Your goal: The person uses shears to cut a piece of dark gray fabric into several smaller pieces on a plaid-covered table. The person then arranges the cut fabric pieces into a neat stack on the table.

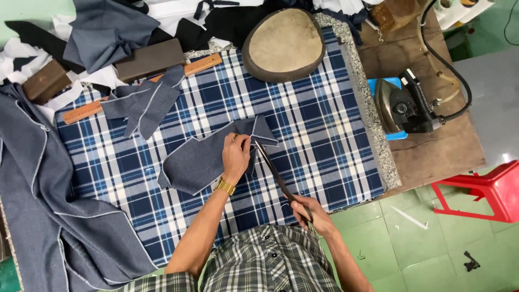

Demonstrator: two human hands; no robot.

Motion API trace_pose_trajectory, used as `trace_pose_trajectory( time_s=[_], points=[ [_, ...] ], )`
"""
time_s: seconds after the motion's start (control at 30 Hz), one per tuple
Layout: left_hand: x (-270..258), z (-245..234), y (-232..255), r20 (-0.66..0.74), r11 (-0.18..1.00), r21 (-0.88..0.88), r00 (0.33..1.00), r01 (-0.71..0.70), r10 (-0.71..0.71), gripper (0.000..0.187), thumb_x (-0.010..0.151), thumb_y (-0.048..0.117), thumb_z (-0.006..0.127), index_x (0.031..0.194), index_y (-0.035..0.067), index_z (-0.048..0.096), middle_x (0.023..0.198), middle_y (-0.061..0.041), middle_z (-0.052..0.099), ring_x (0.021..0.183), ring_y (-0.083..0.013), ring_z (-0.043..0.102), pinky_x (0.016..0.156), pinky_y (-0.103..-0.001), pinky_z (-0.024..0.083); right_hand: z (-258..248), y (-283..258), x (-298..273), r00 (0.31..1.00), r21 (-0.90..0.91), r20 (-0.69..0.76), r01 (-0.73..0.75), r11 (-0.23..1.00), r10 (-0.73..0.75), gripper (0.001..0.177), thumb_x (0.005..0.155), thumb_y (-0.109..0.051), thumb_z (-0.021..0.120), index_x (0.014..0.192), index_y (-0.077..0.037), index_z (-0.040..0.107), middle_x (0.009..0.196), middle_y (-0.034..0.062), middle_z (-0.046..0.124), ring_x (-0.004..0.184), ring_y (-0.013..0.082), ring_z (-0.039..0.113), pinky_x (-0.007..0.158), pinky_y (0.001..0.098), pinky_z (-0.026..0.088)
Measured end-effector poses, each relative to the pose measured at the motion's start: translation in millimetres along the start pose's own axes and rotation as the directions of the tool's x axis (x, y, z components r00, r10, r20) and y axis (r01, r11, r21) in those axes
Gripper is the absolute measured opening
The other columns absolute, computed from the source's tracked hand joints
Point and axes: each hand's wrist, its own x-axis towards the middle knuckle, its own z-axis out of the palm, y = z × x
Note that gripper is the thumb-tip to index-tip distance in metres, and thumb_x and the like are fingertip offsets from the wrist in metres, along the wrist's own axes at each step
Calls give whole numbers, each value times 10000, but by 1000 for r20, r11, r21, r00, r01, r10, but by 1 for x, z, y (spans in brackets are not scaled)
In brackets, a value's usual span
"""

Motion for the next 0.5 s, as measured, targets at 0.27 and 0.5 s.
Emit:
trace_pose_trajectory(
  time_s=[0.27, 0.5],
  points=[
    [-5, 6, -5, 22, 997, 58, 998, 50, -51, 70, 972, 192, 695, 947, 130, 717, 869, -11, 538, 833, -206, 575, 672, -278, 493, 8, -32, 19, 998, -67, -18, -65, 996, 64, 524, 990, -278, 650, 1368, 82, 608, 532, 141, 596, 380, 190, 574, 299, 263, 471],
    [-1, -1, 11, 17, 999, -5, 999, 42, -42, 61, 960, 107, 665, 912, 82, 694, 840, -66, 528, 840, -265, 583, 695, -316, 505, 2, -36, 20, 997, -119, -42, -65, 991, 60, 514, 948, -165, 722, 1383, 78, 592, 499, 151, 585, 351, 184, 557, 278, 241, 449]
  ],
)
